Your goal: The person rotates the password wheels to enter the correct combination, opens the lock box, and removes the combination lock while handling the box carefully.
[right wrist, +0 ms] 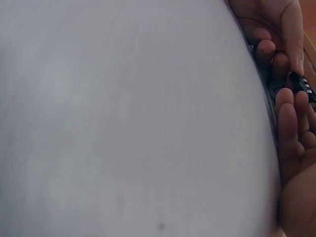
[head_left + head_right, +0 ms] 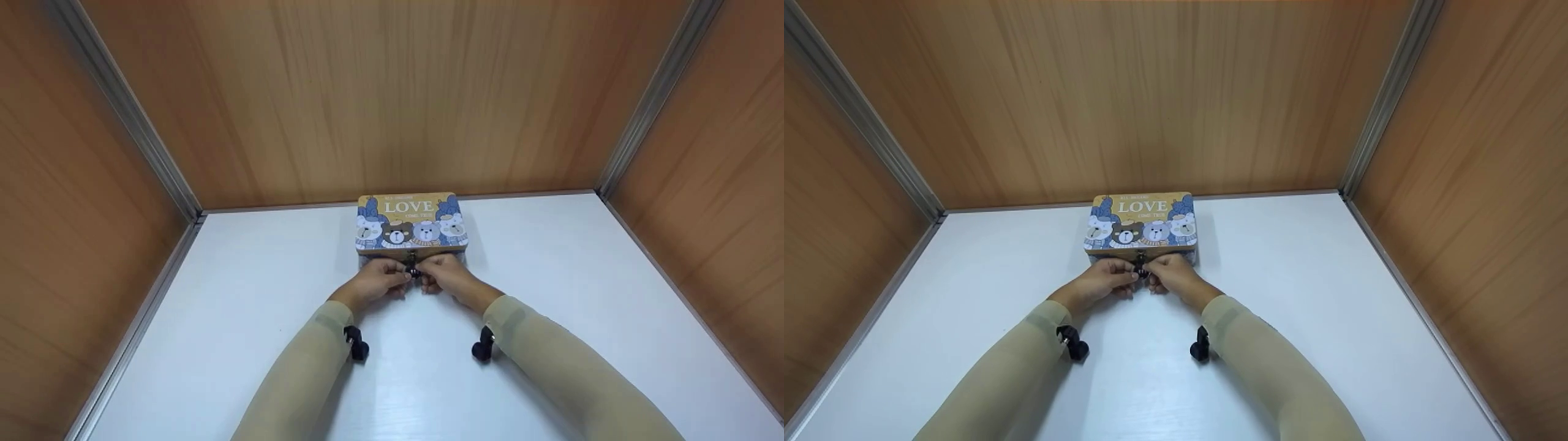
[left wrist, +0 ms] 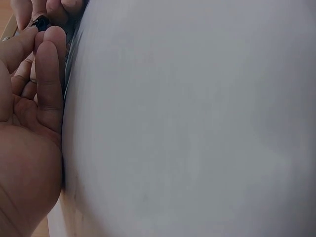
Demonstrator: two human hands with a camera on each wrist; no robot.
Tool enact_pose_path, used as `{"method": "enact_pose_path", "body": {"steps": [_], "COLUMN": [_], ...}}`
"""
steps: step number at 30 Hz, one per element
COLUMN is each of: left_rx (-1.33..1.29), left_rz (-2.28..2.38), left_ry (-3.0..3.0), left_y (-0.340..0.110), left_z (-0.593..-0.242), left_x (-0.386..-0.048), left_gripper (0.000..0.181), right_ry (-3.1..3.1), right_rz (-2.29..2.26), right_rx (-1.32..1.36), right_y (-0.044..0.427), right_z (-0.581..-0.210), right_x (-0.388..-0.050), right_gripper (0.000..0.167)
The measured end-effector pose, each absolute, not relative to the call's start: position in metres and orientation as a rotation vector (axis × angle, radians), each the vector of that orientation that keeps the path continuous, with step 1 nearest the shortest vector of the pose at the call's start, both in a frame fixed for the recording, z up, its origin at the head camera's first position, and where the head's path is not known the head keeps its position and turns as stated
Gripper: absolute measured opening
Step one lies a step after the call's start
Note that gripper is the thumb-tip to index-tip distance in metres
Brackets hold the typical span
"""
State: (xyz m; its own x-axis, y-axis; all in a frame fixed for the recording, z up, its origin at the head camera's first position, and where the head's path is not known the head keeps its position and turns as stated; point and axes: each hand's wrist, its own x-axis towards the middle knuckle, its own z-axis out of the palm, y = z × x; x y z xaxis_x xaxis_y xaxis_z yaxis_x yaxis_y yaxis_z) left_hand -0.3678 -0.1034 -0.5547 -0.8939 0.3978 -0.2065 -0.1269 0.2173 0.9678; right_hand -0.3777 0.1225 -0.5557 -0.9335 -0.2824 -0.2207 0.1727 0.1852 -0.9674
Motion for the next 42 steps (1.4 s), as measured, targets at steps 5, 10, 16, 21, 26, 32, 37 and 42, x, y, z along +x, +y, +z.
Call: {"method": "enact_pose_path", "body": {"steps": [5,10,16,21,26,32,37,42], "left_rx": [0.250,0.245,0.231,0.215,0.233,0.253,0.242,0.248], "left_rz": [1.725,1.742,1.742,1.735,1.757,1.738,1.729,1.726], "left_ry": [2.077,2.048,2.050,2.049,2.024,2.054,2.050,2.043], "left_y": [-0.1029,-0.1018,-0.1016,-0.1020,-0.1027,-0.1038,-0.1044,-0.1053], "left_z": [-0.5551,-0.5554,-0.5535,-0.5529,-0.5543,-0.5544,-0.5531,-0.5527], "left_x": [-0.3678,-0.3675,-0.3664,-0.3658,-0.3658,-0.3664,-0.3664,-0.3665], "left_gripper": [0.013,0.011,0.010,0.011,0.015,0.015,0.014,0.015], "right_ry": [2.159,2.179,2.178,2.182,2.174,2.107,2.088,2.093], "right_rz": [-1.772,-1.761,-1.760,-1.751,-1.758,-1.811,-1.817,-1.814], "right_rx": [-0.100,-0.109,-0.139,-0.161,-0.142,-0.088,-0.103,-0.115], "right_y": [0.1230,0.1220,0.1212,0.1215,0.1215,0.1216,0.1233,0.1248], "right_z": [-0.5587,-0.5590,-0.5587,-0.5593,-0.5613,-0.5590,-0.5570,-0.5557], "right_x": [-0.3790,-0.3782,-0.3769,-0.3770,-0.3784,-0.3794,-0.3794,-0.3791], "right_gripper": [0.010,0.010,0.013,0.017,0.018,0.025,0.029,0.026]}}
